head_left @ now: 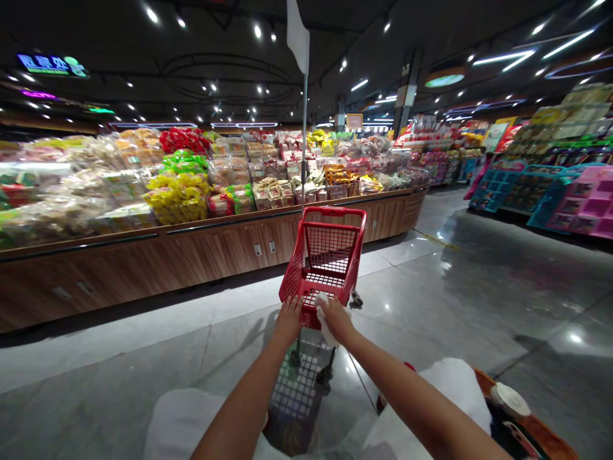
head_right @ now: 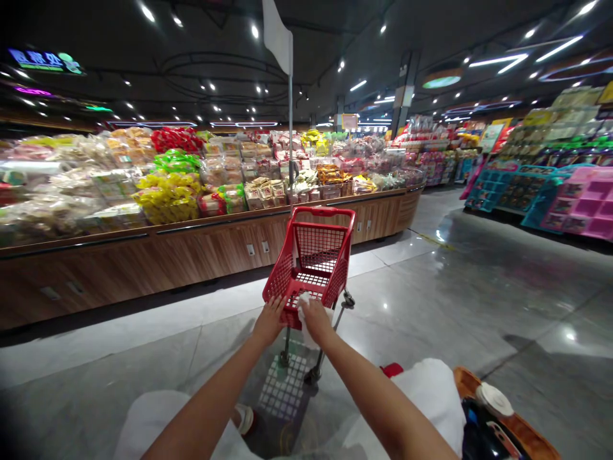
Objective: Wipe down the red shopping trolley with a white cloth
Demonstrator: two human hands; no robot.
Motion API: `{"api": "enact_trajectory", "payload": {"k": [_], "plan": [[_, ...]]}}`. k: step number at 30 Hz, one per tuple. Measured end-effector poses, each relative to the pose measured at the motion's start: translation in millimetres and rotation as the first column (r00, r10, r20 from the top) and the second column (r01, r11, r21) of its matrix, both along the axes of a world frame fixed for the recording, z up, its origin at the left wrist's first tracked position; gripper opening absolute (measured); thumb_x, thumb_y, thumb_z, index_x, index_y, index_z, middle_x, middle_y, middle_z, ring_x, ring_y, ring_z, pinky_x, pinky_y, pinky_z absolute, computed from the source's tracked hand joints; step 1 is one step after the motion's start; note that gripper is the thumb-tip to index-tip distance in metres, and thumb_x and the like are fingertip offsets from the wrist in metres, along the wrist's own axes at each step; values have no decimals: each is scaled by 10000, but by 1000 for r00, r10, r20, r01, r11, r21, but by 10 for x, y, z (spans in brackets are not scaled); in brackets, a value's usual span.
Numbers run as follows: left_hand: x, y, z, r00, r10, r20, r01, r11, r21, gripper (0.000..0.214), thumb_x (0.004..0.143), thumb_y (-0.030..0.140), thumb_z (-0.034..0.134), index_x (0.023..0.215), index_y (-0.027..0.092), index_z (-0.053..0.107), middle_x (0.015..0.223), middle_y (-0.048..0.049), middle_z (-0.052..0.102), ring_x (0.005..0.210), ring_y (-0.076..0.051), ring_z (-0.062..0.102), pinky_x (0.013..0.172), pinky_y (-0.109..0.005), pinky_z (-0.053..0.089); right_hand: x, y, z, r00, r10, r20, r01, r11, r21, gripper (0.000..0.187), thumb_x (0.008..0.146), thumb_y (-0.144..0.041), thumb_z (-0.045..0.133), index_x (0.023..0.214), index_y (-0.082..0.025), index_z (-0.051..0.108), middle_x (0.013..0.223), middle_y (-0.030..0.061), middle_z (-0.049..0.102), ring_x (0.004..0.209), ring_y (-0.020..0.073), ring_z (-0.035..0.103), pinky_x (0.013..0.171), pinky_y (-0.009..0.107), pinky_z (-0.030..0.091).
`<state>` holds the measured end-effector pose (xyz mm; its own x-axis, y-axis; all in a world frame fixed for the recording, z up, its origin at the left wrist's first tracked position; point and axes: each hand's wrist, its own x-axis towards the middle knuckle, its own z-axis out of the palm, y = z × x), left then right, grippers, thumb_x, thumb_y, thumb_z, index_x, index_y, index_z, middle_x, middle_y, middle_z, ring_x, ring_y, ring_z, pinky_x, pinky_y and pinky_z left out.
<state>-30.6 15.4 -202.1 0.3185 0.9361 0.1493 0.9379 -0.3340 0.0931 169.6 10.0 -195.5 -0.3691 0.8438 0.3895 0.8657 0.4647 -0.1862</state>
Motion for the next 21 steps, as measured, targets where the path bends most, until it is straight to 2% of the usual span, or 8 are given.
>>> {"api": "enact_trajectory", "payload": {"k": [3,5,9,12,14,17,19,21], "plan": [[1,-78,24,999,-38,25,37,999,6,762,781,170,612,1468,160,284,1545,-149,323,1447,-316,228,1165,-498,257,128,57,111,998,-43,-37,41,998,-52,408,904,-139,463,1305,-165,532,1323,150,552,1191,245,530,1048,407,383],[58,-139,36,997,-62,56,62,998,1,743,789,149,587,1469,181,288,1550,-135,317,1450,-303,226,1168,-496,254,126,48,104,998,-52,-33,50,997,-62,378,905,-138,459,1267,-162,563,1366,149,525,1239,246,498,1081,417,346],[190,-256,51,990,-58,128,63,997,-33,677,809,119,534,1454,182,338,1540,-128,337,1446,-307,237,1176,-503,243,-196,-60,-17,997,-75,-31,73,994,-76,361,925,-134,419,1242,-163,588,1306,135,585,1229,228,512,1128,421,286],[133,-305,56,980,-84,183,97,993,-64,650,808,57,458,1445,147,364,1532,-121,354,1440,-280,260,1190,-472,237,-375,-115,-9,997,-61,-54,56,995,-80,402,934,-162,427,1324,-174,523,1318,127,575,1224,218,510,1107,404,320],[13,-316,47,967,-115,227,138,986,-91,700,768,-4,407,1449,152,362,1531,-96,362,1433,-251,283,1187,-456,261,-292,-116,67,999,24,-42,-28,996,-81,409,927,-223,486,1335,-201,510,1329,115,563,1216,219,510,1075,392,357],[-151,-320,6,939,-147,312,187,977,-103,798,698,-58,363,1457,190,359,1521,-58,380,1420,-219,316,1175,-463,295,28,-98,170,994,109,10,-109,993,-47,390,883,-364,597,1248,-230,573,1261,108,587,1178,242,526,1070,415,347],[-174,-328,-21,921,-143,363,185,979,-85,778,718,-50,358,1457,196,366,1512,-59,394,1416,-219,324,1175,-484,290,155,-103,150,996,84,24,-83,996,-22,376,875,-404,608,1205,-223,591,1158,103,620,1111,242,557,1085,446,320],[-127,-345,-17,912,-118,394,166,982,-89,725,758,-28,366,1450,187,382,1504,-68,405,1414,-226,327,1176,-491,282,81,-134,49,999,36,11,-36,999,-8,363,896,-368,580,1218,-201,573,1109,107,634,1079,242,573,1104,469,292]]}}
